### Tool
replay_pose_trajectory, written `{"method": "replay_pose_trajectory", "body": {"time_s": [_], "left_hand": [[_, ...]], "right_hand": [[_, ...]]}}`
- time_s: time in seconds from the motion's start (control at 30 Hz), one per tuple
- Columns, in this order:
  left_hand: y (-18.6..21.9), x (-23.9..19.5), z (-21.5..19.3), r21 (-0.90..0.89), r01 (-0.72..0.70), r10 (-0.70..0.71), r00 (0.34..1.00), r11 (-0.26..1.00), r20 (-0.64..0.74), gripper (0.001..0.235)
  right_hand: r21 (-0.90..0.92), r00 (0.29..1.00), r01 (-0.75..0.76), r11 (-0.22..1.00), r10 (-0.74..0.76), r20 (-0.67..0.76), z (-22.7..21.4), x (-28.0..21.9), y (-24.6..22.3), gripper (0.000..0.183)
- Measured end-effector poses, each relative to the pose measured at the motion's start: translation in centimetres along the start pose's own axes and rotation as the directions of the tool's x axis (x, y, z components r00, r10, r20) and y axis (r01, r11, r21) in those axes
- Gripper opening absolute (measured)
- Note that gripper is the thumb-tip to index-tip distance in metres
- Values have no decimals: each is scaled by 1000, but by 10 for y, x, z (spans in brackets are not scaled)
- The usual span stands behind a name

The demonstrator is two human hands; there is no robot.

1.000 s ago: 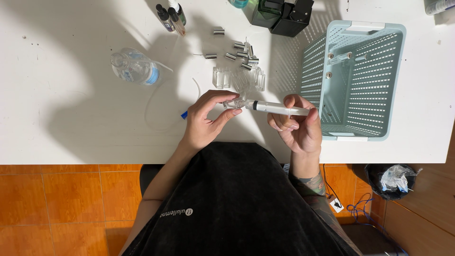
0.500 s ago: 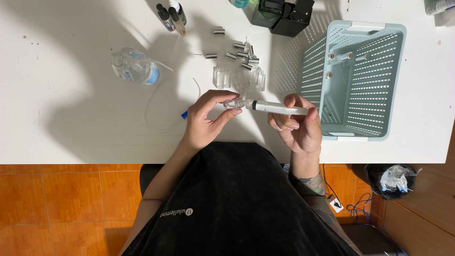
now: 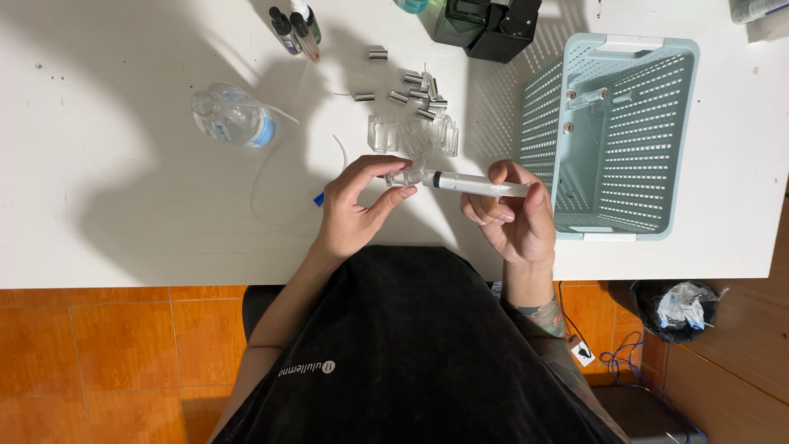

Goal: Assembling small perfume sample vials by attaching sprayer heads and using a syringe to handle liquid.

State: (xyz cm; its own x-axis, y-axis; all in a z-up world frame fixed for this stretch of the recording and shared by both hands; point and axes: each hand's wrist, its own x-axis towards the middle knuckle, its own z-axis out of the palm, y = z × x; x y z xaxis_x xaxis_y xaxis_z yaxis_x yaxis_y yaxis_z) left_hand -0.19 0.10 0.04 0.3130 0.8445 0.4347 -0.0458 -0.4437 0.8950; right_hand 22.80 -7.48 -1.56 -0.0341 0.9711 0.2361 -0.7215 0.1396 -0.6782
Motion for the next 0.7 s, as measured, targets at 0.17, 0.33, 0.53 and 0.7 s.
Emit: {"method": "replay_pose_trajectory", "body": {"time_s": [0.17, 0.33, 0.53, 0.7], "left_hand": [[0, -2, -14, 18, -24, 24, 1000, 1000, -17, 27], [3, -21, -45, 52, -26, 29, 998, 998, -53, 27], [16, -44, -73, 157, 183, -172, 982, 971, -78, 21], [14, -56, -79, 61, 220, -209, 966, 973, -151, 25]], "right_hand": [[-52, 999, 38, 998, -37, 13, 20, 13, -3, 48], [-106, 998, 33, 994, -27, 55, 85, 77, 5, 44], [-286, 947, -147, 947, 218, 235, 155, 161, 39, 33], [-412, 902, -264, 872, 374, 215, 180, 195, 69, 33]]}}
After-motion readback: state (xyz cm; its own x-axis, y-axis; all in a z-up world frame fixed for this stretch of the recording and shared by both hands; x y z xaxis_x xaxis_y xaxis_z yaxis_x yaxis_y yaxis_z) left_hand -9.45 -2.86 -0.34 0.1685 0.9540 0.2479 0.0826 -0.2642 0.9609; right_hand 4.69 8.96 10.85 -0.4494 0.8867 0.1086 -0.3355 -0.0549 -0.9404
